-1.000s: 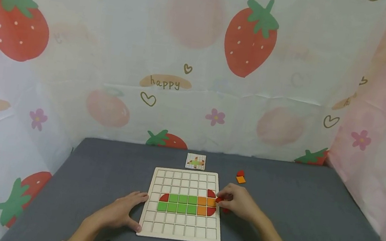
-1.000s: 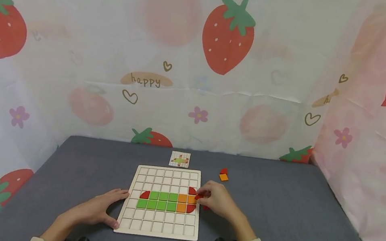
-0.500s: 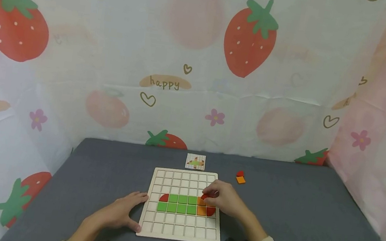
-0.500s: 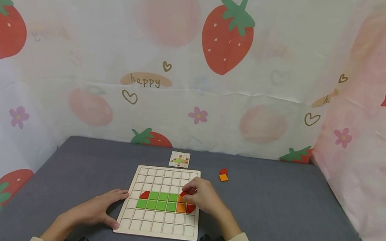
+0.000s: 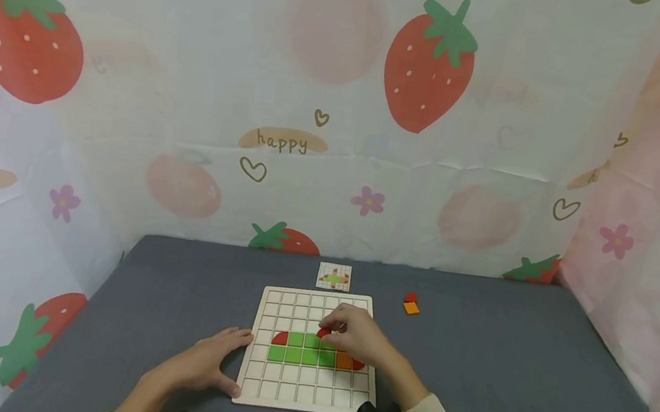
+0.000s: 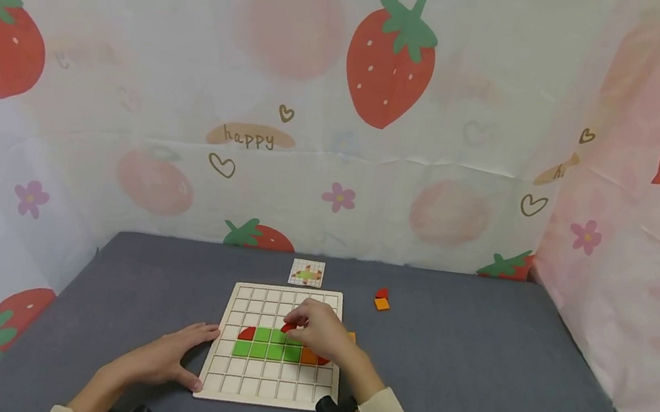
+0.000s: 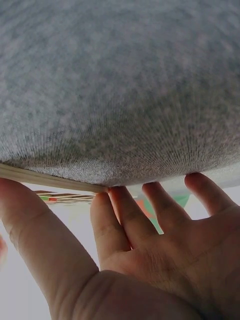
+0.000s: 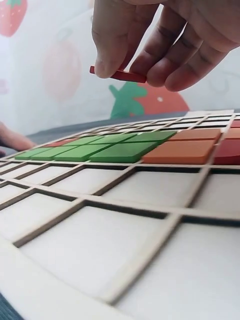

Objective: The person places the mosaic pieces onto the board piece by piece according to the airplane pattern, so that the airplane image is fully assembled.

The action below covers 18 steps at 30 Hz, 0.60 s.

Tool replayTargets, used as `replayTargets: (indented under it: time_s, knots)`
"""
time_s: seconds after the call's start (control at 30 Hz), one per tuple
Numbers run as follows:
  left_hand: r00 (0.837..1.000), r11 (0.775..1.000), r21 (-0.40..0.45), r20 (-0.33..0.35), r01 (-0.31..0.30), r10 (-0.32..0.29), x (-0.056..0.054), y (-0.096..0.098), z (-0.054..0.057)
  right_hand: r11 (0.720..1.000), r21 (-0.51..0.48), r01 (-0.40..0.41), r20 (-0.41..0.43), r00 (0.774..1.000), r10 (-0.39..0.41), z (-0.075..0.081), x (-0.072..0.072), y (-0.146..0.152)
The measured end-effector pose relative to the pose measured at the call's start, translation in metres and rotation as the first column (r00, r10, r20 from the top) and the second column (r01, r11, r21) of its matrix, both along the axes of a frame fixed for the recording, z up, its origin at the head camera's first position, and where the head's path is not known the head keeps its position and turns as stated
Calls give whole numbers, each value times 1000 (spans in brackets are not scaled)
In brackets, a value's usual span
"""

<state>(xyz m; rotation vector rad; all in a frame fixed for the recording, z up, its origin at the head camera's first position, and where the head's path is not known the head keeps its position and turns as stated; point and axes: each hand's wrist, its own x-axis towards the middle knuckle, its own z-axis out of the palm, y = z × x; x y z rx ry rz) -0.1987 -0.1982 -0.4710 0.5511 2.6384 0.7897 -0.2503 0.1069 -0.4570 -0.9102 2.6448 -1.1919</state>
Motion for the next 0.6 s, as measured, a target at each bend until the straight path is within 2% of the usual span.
replayTargets:
  time_s: [0.6]
  knots:
    - [1000, 1000, -2, 6, 2, -2, -2, -1, -2, 995, 73, -63, -29, 997, 65, -6, 1, -43]
